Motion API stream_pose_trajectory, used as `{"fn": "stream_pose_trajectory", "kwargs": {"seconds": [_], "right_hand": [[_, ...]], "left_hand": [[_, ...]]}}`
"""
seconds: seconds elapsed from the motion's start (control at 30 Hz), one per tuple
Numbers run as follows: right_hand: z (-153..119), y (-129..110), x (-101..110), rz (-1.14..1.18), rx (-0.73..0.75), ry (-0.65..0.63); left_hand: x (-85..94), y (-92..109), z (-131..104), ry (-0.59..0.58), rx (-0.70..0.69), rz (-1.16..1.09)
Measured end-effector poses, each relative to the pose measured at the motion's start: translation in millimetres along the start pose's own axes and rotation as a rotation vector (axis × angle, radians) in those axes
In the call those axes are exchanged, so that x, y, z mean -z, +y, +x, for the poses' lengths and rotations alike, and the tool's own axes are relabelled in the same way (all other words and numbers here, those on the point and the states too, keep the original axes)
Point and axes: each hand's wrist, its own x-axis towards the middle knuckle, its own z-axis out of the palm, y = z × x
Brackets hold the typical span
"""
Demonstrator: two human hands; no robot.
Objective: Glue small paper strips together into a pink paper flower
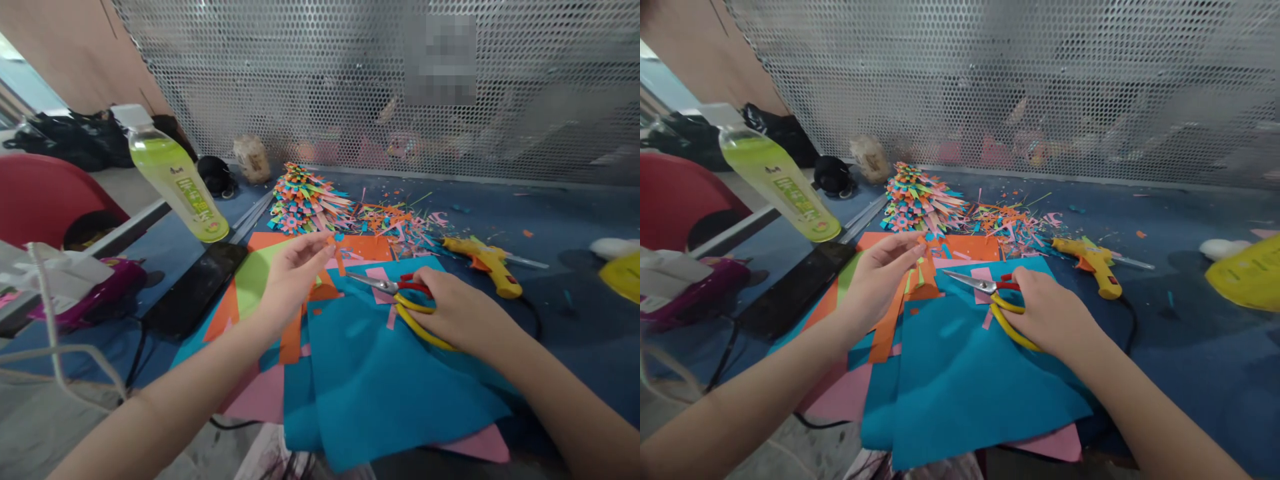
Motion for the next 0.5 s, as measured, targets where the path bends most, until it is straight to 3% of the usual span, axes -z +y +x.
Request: {"fn": "stream_pose_trajectory", "kwargs": {"seconds": [0.2, 0.27, 0.37, 0.43, 0.5], "right_hand": [[2.9, 10.7, 6.7, 0.128, 0.151, 0.066], [6.9, 19.0, 13.4, 0.103, 0.085, 0.138], [14.0, 36.8, 18.8, -0.137, -0.316, 0.227], [18.5, 52.8, 16.8, -0.299, -0.655, 0.193], [23.1, 71.9, 10.5, -0.271, -0.929, 0.113]], "left_hand": [[-0.2, 0.1, -0.3, 0.01, 0.073, -0.025], [0.0, 0.5, -0.2, 0.002, 0.079, -0.029], [0.5, 0.0, 0.2, -0.002, 0.07, -0.045], [0.5, -0.6, 0.3, 0.001, 0.07, -0.057], [0.1, -0.7, 0.3, -0.004, 0.077, -0.051]]}}
